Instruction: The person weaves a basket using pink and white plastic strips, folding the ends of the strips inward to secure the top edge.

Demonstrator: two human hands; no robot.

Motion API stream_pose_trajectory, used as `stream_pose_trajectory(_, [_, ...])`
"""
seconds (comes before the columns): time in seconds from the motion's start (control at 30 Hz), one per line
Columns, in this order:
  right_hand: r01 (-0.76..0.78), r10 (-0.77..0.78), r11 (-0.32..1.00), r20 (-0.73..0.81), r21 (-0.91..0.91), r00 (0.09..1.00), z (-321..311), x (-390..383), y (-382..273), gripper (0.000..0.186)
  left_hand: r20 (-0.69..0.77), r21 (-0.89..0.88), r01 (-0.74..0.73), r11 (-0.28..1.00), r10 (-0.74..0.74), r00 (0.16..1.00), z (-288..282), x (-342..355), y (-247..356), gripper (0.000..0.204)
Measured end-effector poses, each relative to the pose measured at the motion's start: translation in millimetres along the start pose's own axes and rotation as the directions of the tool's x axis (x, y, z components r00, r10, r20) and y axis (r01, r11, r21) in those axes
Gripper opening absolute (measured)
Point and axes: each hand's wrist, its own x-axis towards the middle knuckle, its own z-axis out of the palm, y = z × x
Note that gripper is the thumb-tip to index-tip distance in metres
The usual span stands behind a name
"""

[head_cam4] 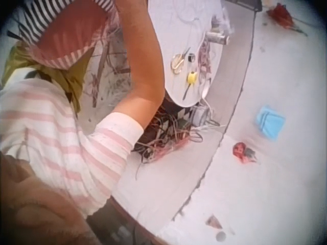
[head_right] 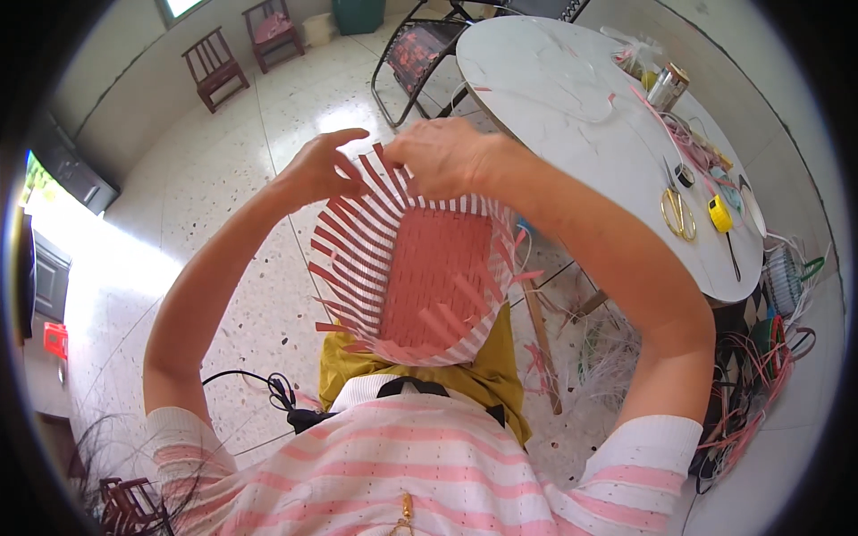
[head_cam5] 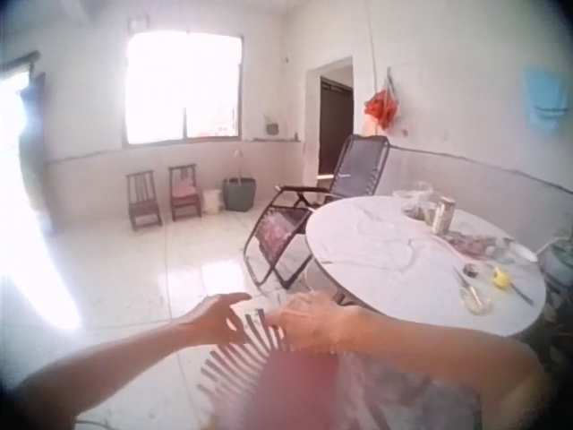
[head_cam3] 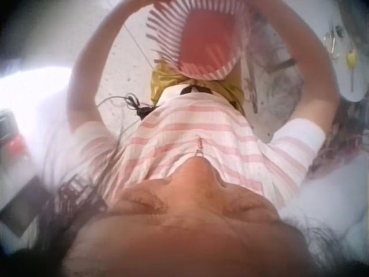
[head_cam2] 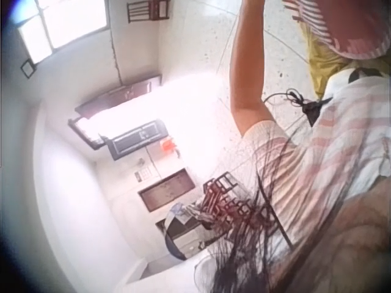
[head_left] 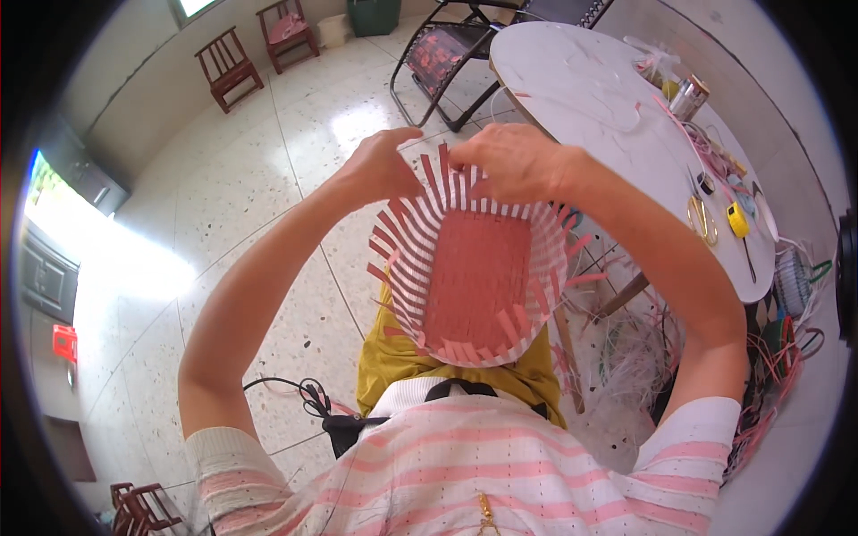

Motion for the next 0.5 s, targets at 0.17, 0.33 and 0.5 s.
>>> stream_pose_trajectory(0.17, [-0.068, 0.042, 0.99, -0.208, -0.122, 0.977, 23, 14, 7, 0.017, -0.179, 0.571, -0.353, 0.741, 0.533, 0.827, 3, 3, 17, 0.055])
stream_pose_trajectory(0.33, [-0.054, 0.084, 0.994, -0.343, 0.096, 0.936, 30, 18, 2, 0.016, 0.051, 0.287, -0.131, 0.949, 0.122, 0.991, 10, 26, 3, 0.026])
stream_pose_trajectory(0.5, [-0.087, 0.144, 0.981, -0.348, 0.175, 0.926, 34, 27, -7, 0.017, 0.118, 0.188, -0.141, 0.972, 0.12, 0.986, 16, 36, -7, 0.021])
